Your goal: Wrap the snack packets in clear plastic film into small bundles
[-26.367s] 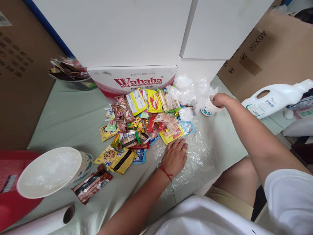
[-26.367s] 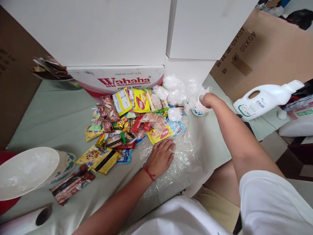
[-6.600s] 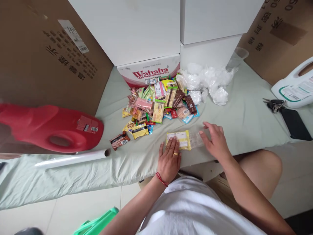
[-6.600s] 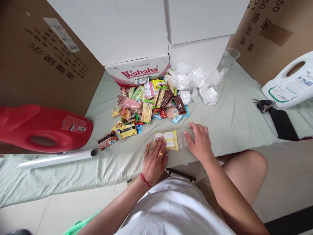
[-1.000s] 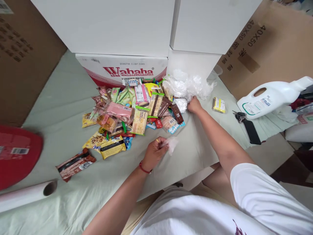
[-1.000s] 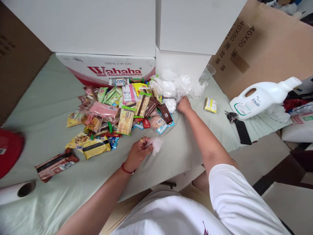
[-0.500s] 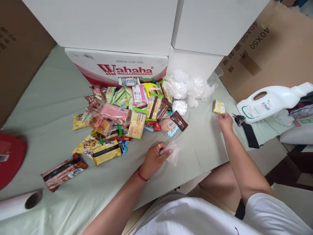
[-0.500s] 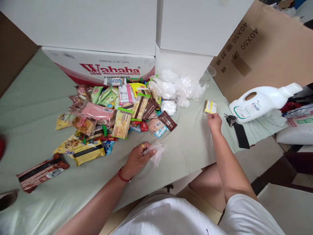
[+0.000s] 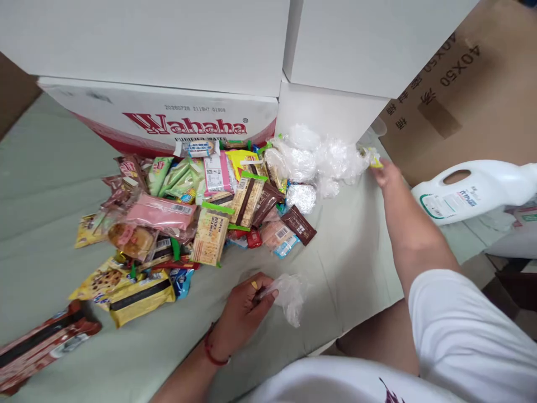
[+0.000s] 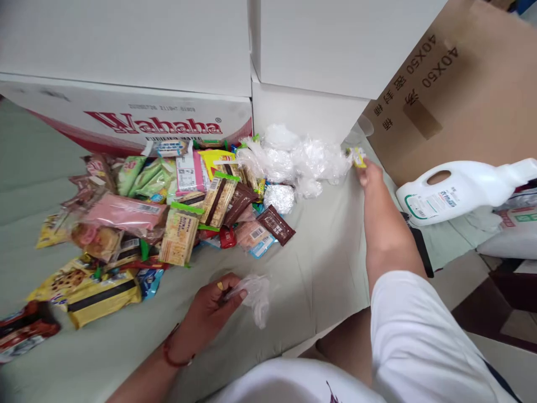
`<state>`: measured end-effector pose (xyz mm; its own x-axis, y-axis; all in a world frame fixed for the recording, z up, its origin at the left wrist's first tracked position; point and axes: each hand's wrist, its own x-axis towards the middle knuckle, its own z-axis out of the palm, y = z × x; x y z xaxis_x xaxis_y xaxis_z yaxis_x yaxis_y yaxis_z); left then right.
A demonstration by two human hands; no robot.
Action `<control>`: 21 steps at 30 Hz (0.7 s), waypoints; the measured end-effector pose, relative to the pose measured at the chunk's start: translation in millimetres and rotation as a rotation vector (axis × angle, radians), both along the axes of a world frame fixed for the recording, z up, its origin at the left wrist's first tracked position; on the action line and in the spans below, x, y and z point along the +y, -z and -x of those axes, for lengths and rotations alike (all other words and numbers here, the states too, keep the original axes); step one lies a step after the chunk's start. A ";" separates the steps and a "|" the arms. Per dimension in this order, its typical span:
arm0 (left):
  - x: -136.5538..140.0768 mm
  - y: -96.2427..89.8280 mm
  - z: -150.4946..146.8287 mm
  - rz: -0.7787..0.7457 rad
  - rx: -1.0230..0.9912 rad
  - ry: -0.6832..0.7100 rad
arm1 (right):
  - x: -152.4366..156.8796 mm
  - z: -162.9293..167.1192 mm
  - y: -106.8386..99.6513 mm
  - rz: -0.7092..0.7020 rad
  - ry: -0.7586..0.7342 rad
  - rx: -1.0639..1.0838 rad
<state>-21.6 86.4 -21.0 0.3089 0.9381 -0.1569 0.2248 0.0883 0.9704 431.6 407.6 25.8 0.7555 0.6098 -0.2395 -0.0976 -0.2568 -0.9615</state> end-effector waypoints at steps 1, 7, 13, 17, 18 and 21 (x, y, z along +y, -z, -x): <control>0.7 -0.3 0.5 0.008 -0.040 -0.007 | 13.8 5.2 -6.8 -0.032 -0.023 0.016; 2.4 3.7 -0.5 0.160 -0.229 -0.058 | -11.7 50.4 -23.1 -0.156 -0.076 -0.009; -1.3 10.1 -6.3 0.156 -0.247 -0.184 | -200.7 117.2 9.6 -0.198 -0.282 -0.014; -2.5 13.5 -8.4 0.099 -0.179 -0.199 | -315.7 191.3 22.6 -0.119 -0.708 0.038; -2.6 13.8 -8.7 0.079 -0.168 -0.193 | -331.7 208.5 23.7 -0.111 -0.768 0.062; -3.5 12.8 -9.5 0.026 -0.165 -0.128 | -348.0 241.8 22.6 -0.038 -0.822 0.186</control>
<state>-12.1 82.9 -33.8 0.2114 0.9675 -0.1390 0.0484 0.1317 0.9901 189.7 59.6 3.2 0.0179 0.9586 -0.2844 -0.0517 -0.2831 -0.9577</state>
